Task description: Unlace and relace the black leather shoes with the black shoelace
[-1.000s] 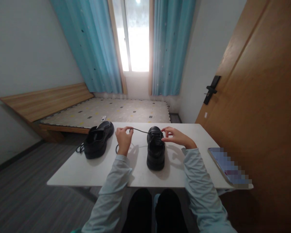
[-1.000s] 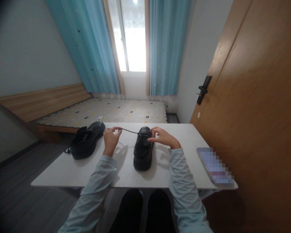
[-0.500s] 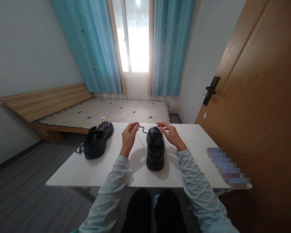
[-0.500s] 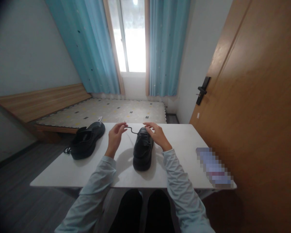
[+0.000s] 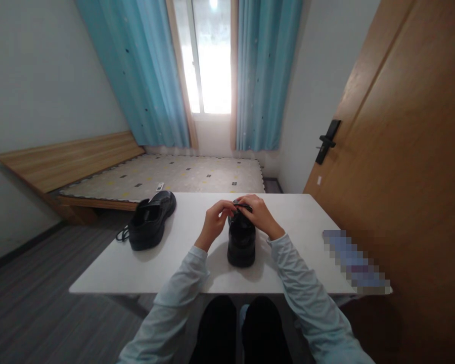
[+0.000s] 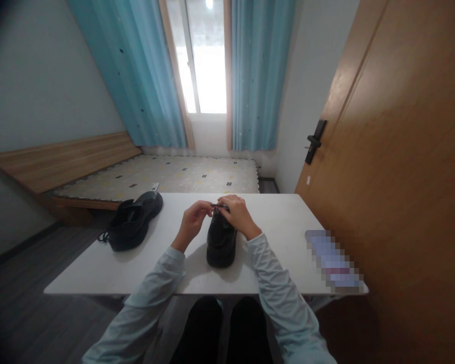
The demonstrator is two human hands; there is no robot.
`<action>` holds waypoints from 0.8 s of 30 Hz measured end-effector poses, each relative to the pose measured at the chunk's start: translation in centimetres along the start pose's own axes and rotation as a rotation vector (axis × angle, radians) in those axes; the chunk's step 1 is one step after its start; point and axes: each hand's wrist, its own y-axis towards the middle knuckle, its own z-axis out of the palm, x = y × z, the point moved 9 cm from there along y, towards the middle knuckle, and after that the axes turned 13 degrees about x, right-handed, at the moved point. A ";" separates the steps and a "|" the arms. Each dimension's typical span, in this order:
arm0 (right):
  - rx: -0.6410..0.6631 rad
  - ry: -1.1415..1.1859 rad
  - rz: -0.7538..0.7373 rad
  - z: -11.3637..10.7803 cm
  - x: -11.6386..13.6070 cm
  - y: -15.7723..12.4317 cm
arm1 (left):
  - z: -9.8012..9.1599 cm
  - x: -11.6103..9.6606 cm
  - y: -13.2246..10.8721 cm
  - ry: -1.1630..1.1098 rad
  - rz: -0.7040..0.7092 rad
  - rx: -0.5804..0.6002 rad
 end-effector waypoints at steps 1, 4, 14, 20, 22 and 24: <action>-0.021 -0.012 0.025 -0.3 -0.3 -0.1 | -0.5 -0.1 -0.1 0.027 0.010 -0.042; -0.103 -0.113 0.118 -1.9 -1.4 -0.6 | -1.9 -0.2 -0.5 0.123 0.003 -0.158; -0.160 -0.379 0.377 -5.5 -6.1 -2.8 | -2.4 0.4 -0.5 0.344 -0.087 -0.189; -0.289 -0.162 0.499 -6.4 -8.9 -3.9 | -2.4 2.3 -0.5 0.347 -0.214 -0.160; -0.332 0.098 0.548 -6.0 -9.9 -4.2 | -2.0 2.9 -0.4 0.336 -0.239 -0.125; -0.352 0.432 0.566 -4.8 -10.6 -4.3 | -1.5 3.4 -0.3 0.315 -0.253 -0.089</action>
